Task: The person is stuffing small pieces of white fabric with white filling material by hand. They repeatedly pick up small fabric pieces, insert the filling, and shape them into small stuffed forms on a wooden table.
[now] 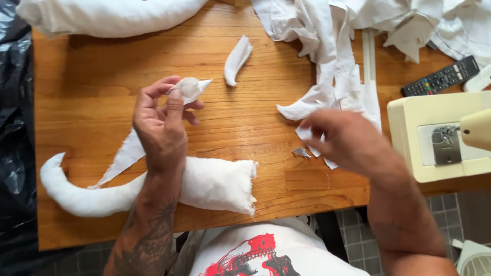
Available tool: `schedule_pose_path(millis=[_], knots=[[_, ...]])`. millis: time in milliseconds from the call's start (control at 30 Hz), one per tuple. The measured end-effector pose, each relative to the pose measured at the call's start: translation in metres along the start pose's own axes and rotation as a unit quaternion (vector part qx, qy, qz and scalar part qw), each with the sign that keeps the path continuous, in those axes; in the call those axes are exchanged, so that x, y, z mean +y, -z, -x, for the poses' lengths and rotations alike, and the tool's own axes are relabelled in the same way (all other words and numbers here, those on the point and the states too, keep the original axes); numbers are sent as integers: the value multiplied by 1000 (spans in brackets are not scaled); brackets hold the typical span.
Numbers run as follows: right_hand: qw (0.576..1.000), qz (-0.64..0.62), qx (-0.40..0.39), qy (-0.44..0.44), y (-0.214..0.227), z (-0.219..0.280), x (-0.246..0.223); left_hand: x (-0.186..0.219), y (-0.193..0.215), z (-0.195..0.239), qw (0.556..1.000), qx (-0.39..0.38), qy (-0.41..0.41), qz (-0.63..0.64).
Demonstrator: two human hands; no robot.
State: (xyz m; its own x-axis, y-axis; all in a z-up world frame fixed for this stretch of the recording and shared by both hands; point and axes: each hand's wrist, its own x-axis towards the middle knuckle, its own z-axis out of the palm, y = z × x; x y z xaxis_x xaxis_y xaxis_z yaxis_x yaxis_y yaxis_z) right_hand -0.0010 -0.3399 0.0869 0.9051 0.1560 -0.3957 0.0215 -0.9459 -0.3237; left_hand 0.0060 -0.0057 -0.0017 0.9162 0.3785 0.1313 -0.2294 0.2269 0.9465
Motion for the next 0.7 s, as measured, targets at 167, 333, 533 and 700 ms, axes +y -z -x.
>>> schedule_pose_path(millis=[167, 333, 533, 700], knots=[[992, 72, -21, 99, -36, 0, 28, -1, -2, 0, 1000, 0, -6, 11], [982, -59, 79, 160, -4, -8, -22, 3, -1, -3, 999, 26, -20, 13], [926, -30, 168, 336, 13, -72, -66, 13, -3, 1, 998, 7, 54, 21], [944, -12, 161, 289, -6, -86, -90, 1, 3, -2, 998, 13, -1, 57]])
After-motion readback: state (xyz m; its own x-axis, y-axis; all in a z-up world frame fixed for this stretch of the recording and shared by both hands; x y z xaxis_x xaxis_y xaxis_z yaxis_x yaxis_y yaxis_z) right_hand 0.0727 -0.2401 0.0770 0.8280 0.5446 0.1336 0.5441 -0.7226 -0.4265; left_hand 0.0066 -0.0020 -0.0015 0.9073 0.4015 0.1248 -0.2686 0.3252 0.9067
